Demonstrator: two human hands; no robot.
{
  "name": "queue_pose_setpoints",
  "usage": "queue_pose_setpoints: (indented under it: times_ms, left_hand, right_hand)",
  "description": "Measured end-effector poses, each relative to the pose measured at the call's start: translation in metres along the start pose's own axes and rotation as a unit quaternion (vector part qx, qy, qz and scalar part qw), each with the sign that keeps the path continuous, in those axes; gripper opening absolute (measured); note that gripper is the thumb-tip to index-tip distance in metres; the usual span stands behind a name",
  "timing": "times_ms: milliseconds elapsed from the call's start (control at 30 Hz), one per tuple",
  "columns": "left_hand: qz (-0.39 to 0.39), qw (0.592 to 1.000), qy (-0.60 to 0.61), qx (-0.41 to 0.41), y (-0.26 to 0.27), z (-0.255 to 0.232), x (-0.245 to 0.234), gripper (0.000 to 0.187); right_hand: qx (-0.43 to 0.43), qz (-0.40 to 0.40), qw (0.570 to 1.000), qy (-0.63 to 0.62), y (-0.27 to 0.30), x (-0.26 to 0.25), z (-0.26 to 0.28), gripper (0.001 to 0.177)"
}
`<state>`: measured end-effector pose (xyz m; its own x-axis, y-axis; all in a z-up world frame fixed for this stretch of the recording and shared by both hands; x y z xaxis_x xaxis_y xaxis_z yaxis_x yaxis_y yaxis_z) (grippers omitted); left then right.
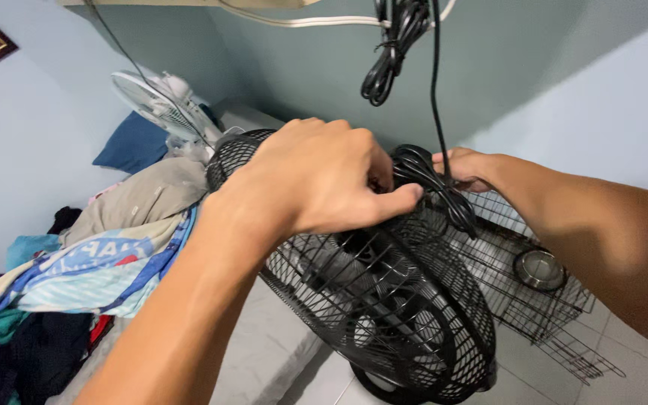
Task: The person assembles a standing fan by attaching the front grille, securing the central hub, and plugging the power cord into a wall outlet. The person then adjusts the fan head and confirms the assembly is complete.
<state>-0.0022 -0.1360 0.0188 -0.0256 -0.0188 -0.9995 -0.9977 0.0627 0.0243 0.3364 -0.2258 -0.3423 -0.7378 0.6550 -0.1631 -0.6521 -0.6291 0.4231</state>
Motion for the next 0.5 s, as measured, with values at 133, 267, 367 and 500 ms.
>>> queue_pose_setpoints:
  times_ms: [133,267,367,500]
  left_hand:
    - [-0.002,1.0,-0.012,0.004,-0.002,-0.002,-0.001,0.051]
    - [-0.006,1.0,-0.017,0.0,-0.003,-0.004,-0.001,0.049]
    - [-0.014,1.0,-0.025,0.002,-0.003,-0.001,0.001,0.048]
    - [-0.057,0.998,-0.003,0.029,-0.003,0.005,0.003,0.05]
  right_hand:
    - [0.02,-0.037,0.999,0.014,0.003,0.002,0.004,0.037]
    - [0.018,-0.031,0.999,0.021,0.003,0.001,0.005,0.043]
    - [0.032,-0.064,0.997,0.015,0.018,0.005,0.011,0.048]
    - [0.01,-0.069,0.992,-0.104,0.059,0.024,0.026,0.031]
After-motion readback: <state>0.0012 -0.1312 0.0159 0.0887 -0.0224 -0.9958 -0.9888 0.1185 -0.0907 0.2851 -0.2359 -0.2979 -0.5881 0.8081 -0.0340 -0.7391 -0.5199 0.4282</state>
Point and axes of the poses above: each hand's wrist, its own y-axis away from the middle knuckle, its own x-axis out of the palm, z = x × y, the point moved 2 cm from there along -y, towards the middle knuckle, and after that the axes turned 1 degree about -x, right-handed, at the moved point
